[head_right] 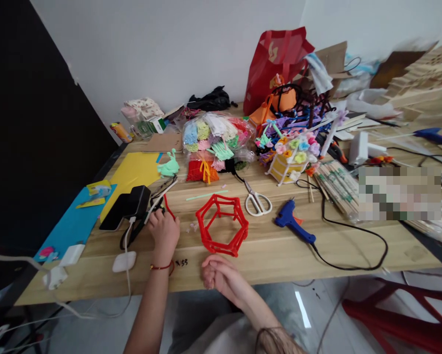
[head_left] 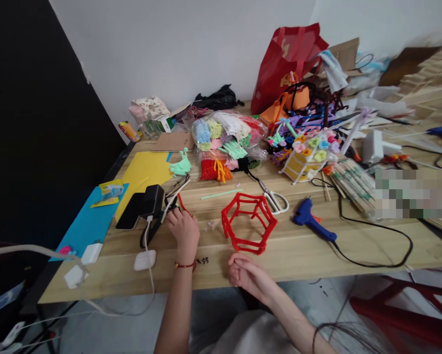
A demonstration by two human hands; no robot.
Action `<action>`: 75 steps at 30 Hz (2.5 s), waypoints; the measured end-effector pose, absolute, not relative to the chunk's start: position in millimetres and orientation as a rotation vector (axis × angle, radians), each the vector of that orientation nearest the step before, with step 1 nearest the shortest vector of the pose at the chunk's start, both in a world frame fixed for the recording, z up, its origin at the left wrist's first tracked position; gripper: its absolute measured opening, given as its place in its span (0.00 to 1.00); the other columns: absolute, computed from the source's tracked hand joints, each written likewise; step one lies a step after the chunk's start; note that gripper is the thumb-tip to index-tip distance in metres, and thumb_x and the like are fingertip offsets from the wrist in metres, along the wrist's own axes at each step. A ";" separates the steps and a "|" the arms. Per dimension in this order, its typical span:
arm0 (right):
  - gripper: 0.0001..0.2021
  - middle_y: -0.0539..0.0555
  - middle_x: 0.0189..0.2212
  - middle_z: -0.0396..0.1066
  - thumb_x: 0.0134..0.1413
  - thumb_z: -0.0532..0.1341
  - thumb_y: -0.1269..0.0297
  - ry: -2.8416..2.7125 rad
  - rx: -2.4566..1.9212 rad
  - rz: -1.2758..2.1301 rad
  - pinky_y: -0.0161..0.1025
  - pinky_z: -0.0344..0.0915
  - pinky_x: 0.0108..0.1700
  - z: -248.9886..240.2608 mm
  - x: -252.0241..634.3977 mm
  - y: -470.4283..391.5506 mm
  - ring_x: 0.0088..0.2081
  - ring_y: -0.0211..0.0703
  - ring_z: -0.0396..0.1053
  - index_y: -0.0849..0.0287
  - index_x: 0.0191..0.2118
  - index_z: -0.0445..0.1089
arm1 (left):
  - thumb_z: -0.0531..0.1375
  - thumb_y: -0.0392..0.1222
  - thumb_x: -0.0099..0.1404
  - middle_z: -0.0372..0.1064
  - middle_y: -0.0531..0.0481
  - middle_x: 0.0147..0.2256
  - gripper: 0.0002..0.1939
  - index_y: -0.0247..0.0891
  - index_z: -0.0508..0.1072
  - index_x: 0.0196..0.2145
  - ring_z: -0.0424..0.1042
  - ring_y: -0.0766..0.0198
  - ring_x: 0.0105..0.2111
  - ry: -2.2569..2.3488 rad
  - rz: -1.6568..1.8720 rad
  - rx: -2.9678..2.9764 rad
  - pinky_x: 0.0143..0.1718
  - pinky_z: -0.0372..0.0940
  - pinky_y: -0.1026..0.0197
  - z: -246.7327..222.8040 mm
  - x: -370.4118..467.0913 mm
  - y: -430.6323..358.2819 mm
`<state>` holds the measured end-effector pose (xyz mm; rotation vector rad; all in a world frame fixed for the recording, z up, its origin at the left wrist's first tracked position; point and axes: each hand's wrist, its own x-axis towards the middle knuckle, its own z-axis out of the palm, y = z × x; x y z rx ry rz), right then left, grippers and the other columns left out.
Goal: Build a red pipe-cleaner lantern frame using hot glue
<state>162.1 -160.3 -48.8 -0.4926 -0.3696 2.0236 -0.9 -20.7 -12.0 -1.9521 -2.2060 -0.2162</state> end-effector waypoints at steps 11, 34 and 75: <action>0.09 0.52 0.26 0.71 0.60 0.60 0.62 -1.215 -0.661 1.866 0.35 0.62 0.30 25.3 223.0 -182.9 0.24 0.35 0.68 0.61 0.37 0.76 | 0.49 0.42 0.68 0.69 0.43 0.36 0.07 0.39 0.64 0.35 0.70 0.55 0.39 -1.977 -1.151 -2.354 0.42 0.66 0.52 31.0 -19.9 -45.2; 0.11 0.53 0.30 0.75 0.63 0.56 0.60 -1.840 -1.202 0.685 0.35 0.66 0.29 126.4 248.9 -98.2 0.28 0.39 0.71 0.56 0.46 0.71 | 0.56 0.34 0.67 0.73 0.50 0.37 0.10 0.42 0.69 0.46 0.72 0.63 0.37 -1.287 -1.323 -2.438 0.41 0.68 0.60 123.6 26.2 -94.0; 0.12 0.50 0.30 0.69 0.52 0.65 0.55 -0.567 -1.332 1.060 0.33 0.60 0.26 -58.5 265.3 -150.0 0.25 0.35 0.62 0.55 0.40 0.71 | 0.63 0.35 0.56 0.74 0.50 0.29 0.04 0.34 0.74 0.32 0.71 0.65 0.30 -2.022 -1.129 -2.993 0.37 0.66 0.61 11.9 -15.2 182.1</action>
